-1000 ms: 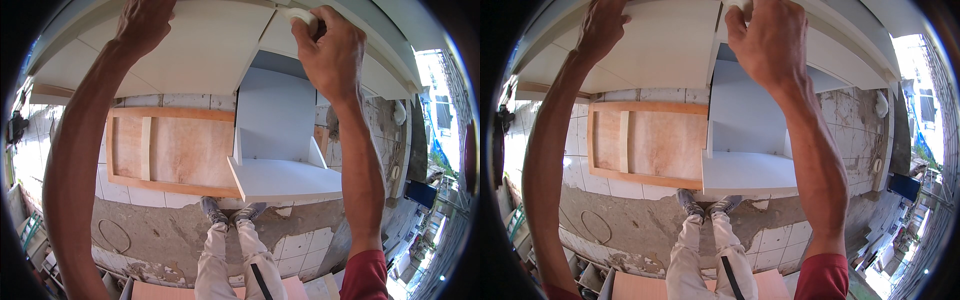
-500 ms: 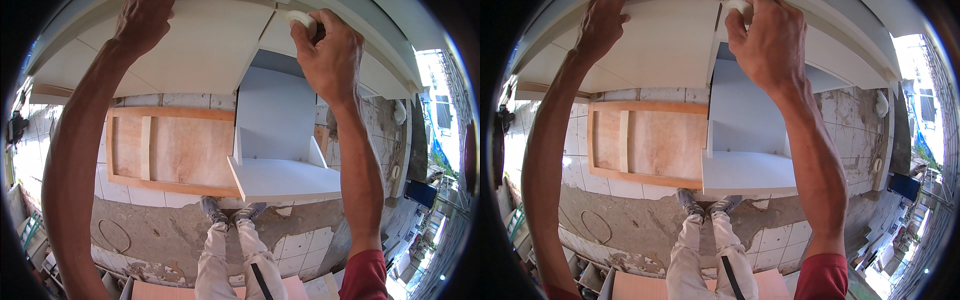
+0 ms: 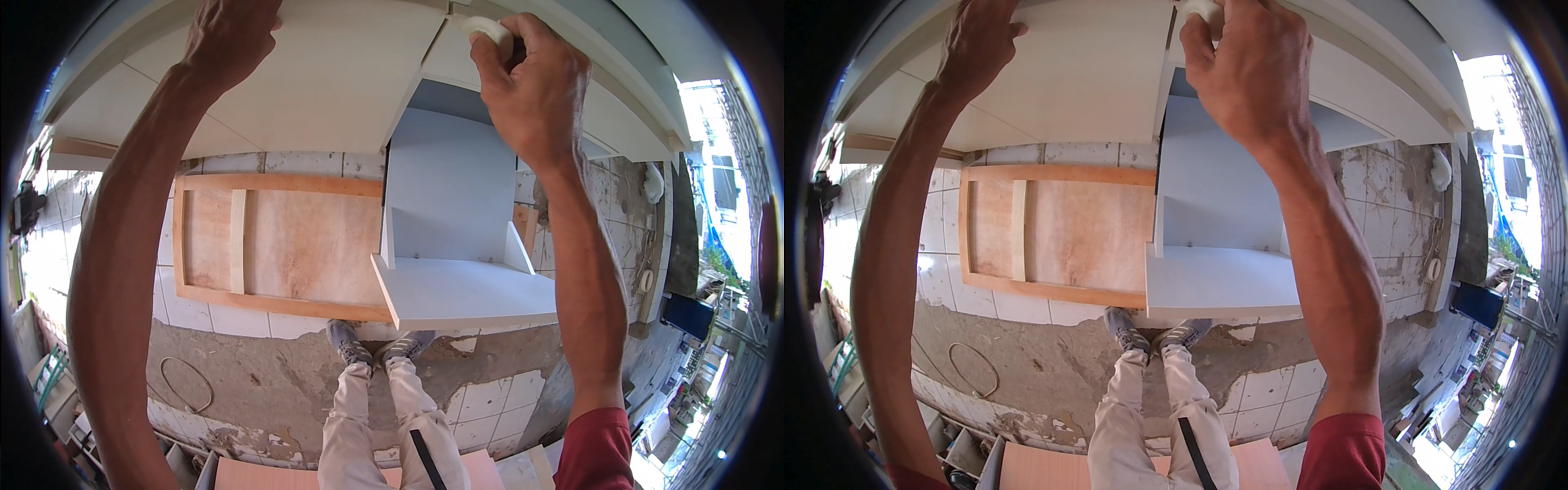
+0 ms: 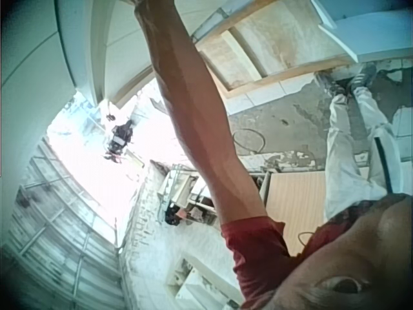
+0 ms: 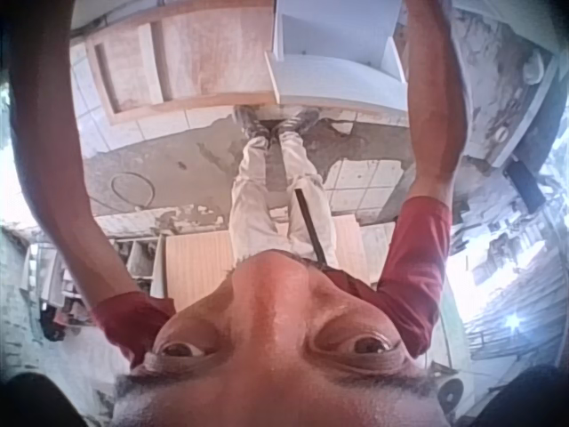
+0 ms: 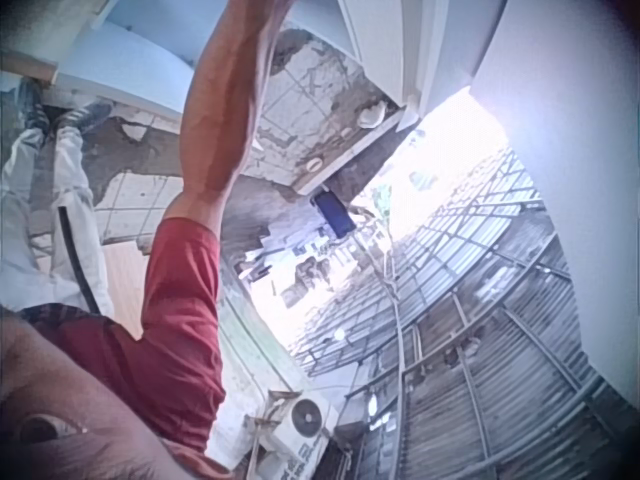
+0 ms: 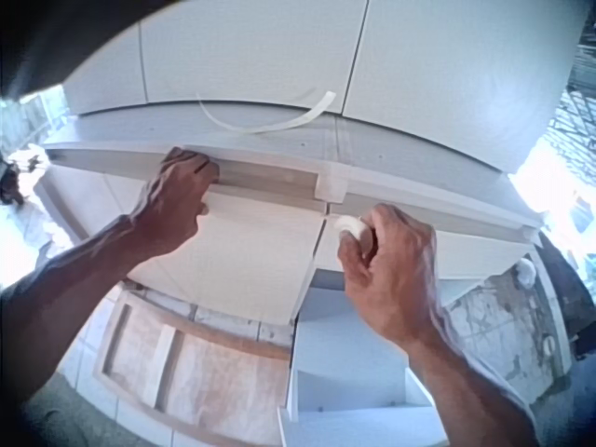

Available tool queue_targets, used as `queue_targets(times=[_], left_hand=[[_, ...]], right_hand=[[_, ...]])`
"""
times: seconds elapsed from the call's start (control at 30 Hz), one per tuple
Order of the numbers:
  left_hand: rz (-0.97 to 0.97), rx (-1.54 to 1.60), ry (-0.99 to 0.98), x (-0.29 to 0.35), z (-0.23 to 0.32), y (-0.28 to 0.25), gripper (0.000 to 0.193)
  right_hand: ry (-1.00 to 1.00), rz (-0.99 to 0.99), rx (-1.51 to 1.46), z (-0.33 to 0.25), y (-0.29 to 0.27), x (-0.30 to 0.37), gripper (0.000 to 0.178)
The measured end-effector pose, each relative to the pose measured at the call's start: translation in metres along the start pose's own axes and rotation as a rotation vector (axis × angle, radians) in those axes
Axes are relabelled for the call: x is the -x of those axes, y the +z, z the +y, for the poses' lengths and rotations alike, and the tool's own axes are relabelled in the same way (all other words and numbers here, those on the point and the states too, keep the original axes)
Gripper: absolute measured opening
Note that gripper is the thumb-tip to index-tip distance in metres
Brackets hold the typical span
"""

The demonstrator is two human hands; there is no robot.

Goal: The person applies adhesive from a white tube to the edges of a white cabinet door and then presses it into place on a wooden cabinet frame. The person repeats this process for multiple edges and sections of the cabinet.

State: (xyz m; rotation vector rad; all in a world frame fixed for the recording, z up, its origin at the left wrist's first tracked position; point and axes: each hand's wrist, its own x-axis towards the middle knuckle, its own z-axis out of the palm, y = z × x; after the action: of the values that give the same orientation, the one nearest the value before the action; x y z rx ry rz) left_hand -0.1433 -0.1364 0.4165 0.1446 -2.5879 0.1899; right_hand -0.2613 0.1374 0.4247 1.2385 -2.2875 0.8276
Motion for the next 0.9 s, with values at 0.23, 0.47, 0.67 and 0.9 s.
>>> queue_targets(times=[0.23,0.47,0.67,0.9], left_hand=[[0.010,-0.011,0.010,-0.001,0.003,-0.002,0.034],[-0.017,0.002,0.007,0.000,-0.001,-0.001,0.035],[-0.013,0.002,0.005,0.000,-0.001,-0.001,0.035],[-0.009,0.003,0.013,-0.001,0.003,-0.004,0.036]], right_hand=[[-0.014,0.000,0.001,0.002,0.000,0.000,0.023],[0.015,-0.016,-0.026,0.000,0.001,-0.002,0.022],[-0.026,0.034,-0.041,0.004,0.005,0.000,0.020],[0.015,-0.024,-0.025,0.002,0.003,0.001,0.019]])
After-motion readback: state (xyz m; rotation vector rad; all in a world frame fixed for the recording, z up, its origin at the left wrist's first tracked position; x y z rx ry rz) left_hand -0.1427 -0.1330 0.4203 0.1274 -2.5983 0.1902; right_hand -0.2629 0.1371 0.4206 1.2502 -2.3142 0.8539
